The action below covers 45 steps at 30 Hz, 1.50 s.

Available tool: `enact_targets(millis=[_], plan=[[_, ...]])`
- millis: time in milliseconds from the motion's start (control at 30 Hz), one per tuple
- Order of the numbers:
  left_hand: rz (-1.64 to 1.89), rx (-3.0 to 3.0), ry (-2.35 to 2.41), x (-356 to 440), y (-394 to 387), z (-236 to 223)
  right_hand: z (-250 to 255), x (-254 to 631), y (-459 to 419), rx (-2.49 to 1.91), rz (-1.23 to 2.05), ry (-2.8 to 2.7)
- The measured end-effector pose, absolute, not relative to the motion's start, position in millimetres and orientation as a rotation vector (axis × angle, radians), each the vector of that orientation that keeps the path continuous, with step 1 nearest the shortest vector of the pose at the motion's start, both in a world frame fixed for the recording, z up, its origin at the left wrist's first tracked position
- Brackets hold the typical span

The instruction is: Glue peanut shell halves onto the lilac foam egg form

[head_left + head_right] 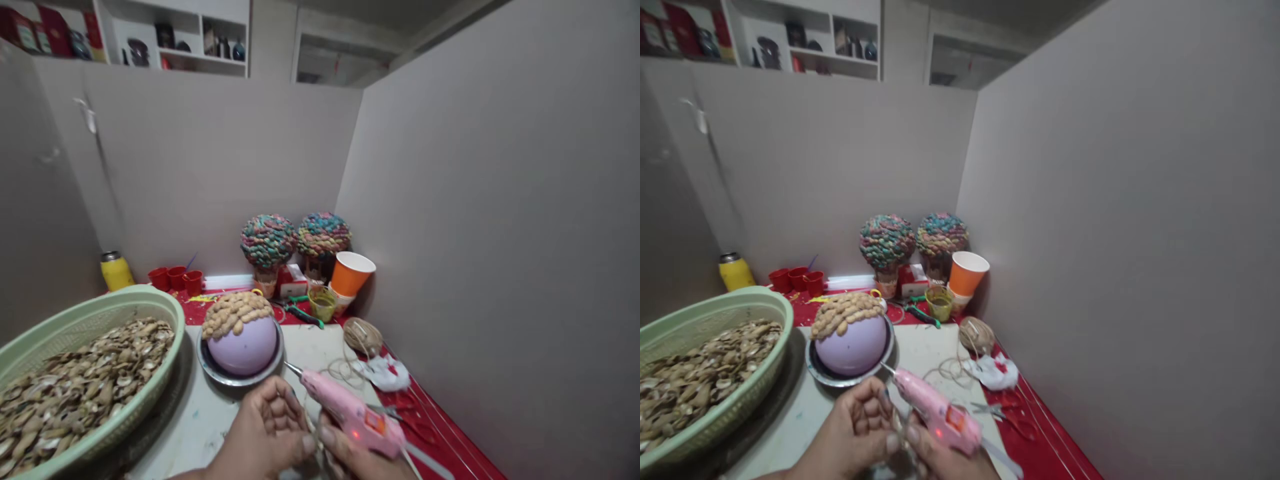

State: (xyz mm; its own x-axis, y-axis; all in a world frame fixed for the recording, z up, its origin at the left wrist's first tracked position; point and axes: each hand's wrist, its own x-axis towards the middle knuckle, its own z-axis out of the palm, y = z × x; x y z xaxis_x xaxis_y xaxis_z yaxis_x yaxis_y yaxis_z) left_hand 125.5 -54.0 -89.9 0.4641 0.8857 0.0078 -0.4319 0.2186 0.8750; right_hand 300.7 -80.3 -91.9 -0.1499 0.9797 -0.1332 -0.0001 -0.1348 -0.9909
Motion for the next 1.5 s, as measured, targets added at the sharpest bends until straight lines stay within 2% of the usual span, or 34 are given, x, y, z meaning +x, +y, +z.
enact_targets(millis=[167,400,867,1100,1500], plan=[[0.899,0.951,0.558,122.5,-56.4,-79.0,-91.2,297.9,-75.1,-1.095,1.638,-1.177],[0.894,1.03,0.548,120.5,-54.5,-84.7,-89.8,304.2,-76.5,-1.206,1.544,-1.262],[1.231,1.536,0.581,114.4,-67.8,-74.7,-87.7,289.5,-79.4,-0.893,1.799,-0.895],[1.292,1.459,0.688,115.2,-69.0,-66.8,-87.5,291.2,-78.4,-0.88,1.716,-0.846],[1.167,1.517,0.772,116.2,-63.0,-72.2,-74.9,295.8,-85.1,-1.173,1.549,-1.225]])
